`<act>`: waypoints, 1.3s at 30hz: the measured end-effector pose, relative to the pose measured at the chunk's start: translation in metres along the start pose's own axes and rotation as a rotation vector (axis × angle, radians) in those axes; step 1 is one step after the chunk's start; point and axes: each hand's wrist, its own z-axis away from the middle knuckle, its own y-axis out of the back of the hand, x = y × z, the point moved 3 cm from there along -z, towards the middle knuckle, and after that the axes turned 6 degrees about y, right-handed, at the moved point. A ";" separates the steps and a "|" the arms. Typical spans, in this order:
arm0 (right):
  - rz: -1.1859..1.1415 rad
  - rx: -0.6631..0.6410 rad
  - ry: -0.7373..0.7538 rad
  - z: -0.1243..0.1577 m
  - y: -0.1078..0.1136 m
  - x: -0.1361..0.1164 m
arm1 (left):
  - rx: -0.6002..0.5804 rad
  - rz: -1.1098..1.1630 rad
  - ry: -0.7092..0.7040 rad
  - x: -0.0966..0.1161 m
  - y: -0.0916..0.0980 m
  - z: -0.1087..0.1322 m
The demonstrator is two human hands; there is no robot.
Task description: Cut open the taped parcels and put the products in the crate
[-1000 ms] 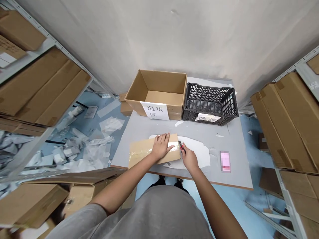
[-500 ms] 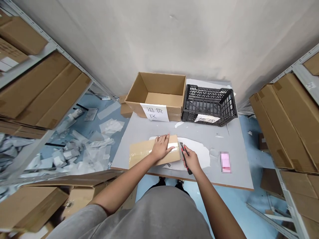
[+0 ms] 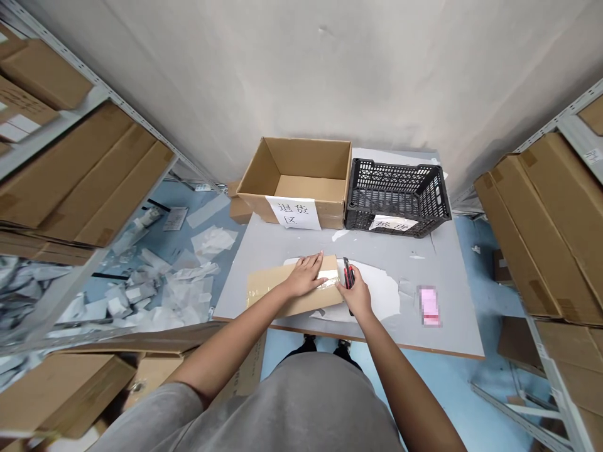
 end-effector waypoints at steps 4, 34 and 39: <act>0.031 0.016 -0.035 -0.013 -0.009 0.001 | 0.018 0.006 -0.029 -0.001 0.003 0.001; -0.394 -0.082 -0.058 0.020 0.009 0.006 | 0.068 -0.055 -0.070 0.002 0.020 -0.003; -0.411 -0.060 -0.037 0.025 0.003 0.013 | 0.179 -0.035 -0.113 0.007 0.028 0.007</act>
